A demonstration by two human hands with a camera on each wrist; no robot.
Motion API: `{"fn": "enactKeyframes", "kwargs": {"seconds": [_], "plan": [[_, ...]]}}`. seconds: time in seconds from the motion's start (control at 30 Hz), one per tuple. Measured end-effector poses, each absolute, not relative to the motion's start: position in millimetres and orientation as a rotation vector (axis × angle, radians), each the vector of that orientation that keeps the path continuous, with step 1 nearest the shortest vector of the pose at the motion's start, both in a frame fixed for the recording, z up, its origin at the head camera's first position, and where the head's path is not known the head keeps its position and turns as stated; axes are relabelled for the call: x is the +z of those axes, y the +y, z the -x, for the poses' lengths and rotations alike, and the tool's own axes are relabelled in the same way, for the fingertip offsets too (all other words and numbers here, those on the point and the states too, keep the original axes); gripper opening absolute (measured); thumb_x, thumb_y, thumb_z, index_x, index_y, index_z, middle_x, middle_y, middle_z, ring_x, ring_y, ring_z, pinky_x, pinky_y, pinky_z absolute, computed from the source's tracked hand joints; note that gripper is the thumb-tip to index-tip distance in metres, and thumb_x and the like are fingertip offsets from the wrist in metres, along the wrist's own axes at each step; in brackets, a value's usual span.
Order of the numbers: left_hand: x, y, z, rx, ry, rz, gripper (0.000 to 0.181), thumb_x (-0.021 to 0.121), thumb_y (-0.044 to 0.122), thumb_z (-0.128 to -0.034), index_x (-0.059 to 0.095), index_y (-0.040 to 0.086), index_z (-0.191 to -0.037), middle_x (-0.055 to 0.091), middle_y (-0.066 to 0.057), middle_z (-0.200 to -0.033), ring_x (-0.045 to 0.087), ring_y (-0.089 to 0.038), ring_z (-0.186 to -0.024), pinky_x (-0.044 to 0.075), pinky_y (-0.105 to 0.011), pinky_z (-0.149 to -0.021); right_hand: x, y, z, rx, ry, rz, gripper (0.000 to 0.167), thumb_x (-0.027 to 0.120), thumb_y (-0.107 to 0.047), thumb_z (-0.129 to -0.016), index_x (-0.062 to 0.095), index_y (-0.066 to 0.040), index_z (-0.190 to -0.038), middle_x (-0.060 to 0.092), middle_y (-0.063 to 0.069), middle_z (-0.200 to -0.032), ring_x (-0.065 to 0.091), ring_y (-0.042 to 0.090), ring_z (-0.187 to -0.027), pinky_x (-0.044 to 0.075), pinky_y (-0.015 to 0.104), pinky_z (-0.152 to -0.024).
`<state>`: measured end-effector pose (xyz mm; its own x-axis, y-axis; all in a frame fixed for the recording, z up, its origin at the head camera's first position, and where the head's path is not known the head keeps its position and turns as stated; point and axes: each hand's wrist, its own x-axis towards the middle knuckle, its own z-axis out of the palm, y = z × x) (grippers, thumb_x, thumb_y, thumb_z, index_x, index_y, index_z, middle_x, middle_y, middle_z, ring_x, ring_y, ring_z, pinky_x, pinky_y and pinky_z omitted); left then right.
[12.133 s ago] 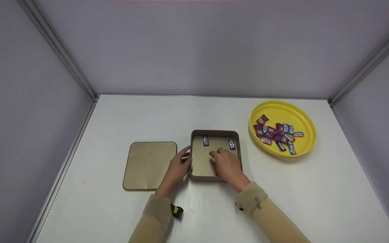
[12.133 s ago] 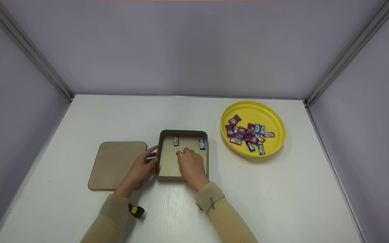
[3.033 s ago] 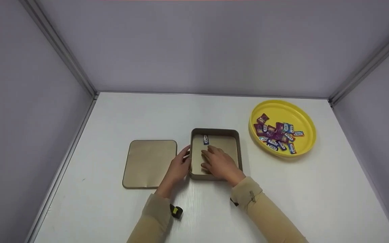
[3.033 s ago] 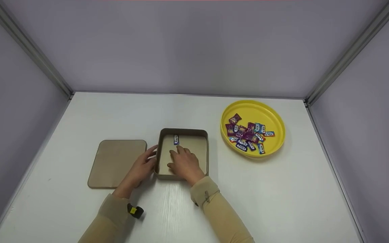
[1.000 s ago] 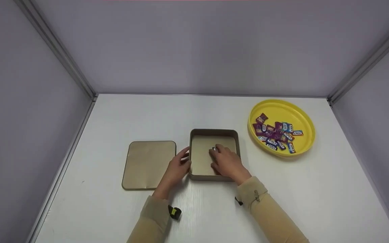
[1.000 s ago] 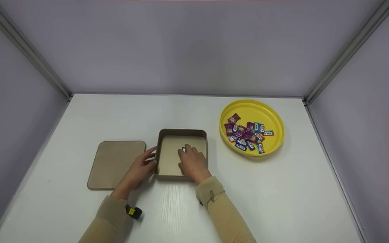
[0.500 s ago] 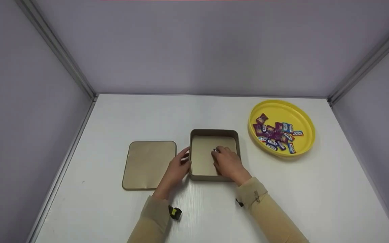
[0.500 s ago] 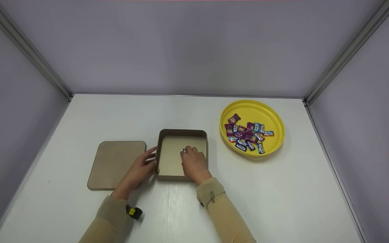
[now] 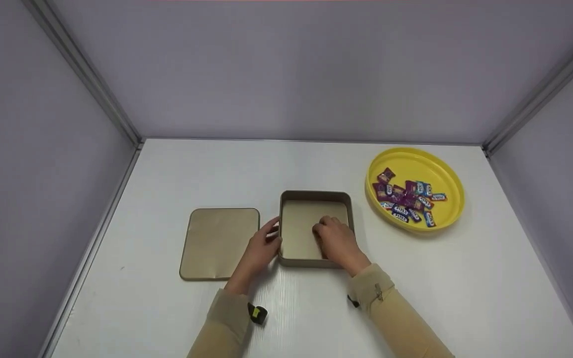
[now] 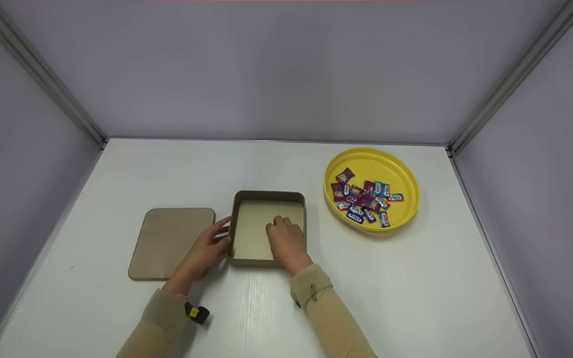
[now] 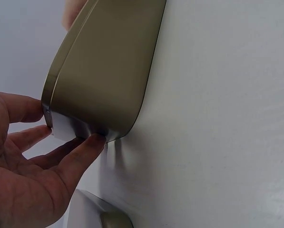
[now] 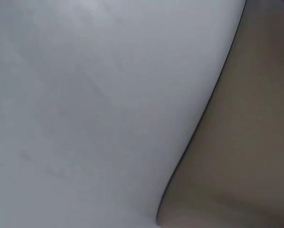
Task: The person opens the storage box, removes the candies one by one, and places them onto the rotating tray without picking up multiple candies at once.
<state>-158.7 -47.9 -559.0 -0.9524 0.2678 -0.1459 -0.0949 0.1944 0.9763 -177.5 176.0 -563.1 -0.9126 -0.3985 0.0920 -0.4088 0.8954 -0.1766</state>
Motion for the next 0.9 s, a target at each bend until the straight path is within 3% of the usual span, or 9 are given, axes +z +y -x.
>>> {"fn": "enactKeyframes", "kwargs": {"seconds": [0.53, 0.9], "plan": [[-561.4, -48.0, 158.2, 1.891, 2.098, -0.144, 0.054, 0.048, 0.004, -0.1021, 0.033, 0.009, -0.153, 0.040, -0.026, -0.146, 0.045, -0.041, -0.130, 0.049, -0.044, -0.092, -563.6, 176.6, 177.1, 0.284, -2.993, -0.612, 0.009, 0.069, -0.005, -0.091, 0.073, -0.005, -0.099, 0.058, 0.009, -0.096, 0.059, 0.025, -0.082, 0.051, 0.040, -0.067], [-559.6, -46.8, 156.8, 1.825, 2.142, -0.095, 0.053, 0.049, 0.006, -0.1023, 0.035, 0.013, -0.153, 0.042, -0.020, -0.146, 0.048, -0.034, -0.128, 0.051, -0.037, -0.091, -561.3, 176.2, 177.9, 0.454, -3.043, -0.571, 0.001, 0.068, -0.003, -0.088, 0.068, -0.003, -0.087, 0.049, 0.008, -0.098, 0.053, 0.017, -0.075, 0.051, 0.035, -0.064]]}}
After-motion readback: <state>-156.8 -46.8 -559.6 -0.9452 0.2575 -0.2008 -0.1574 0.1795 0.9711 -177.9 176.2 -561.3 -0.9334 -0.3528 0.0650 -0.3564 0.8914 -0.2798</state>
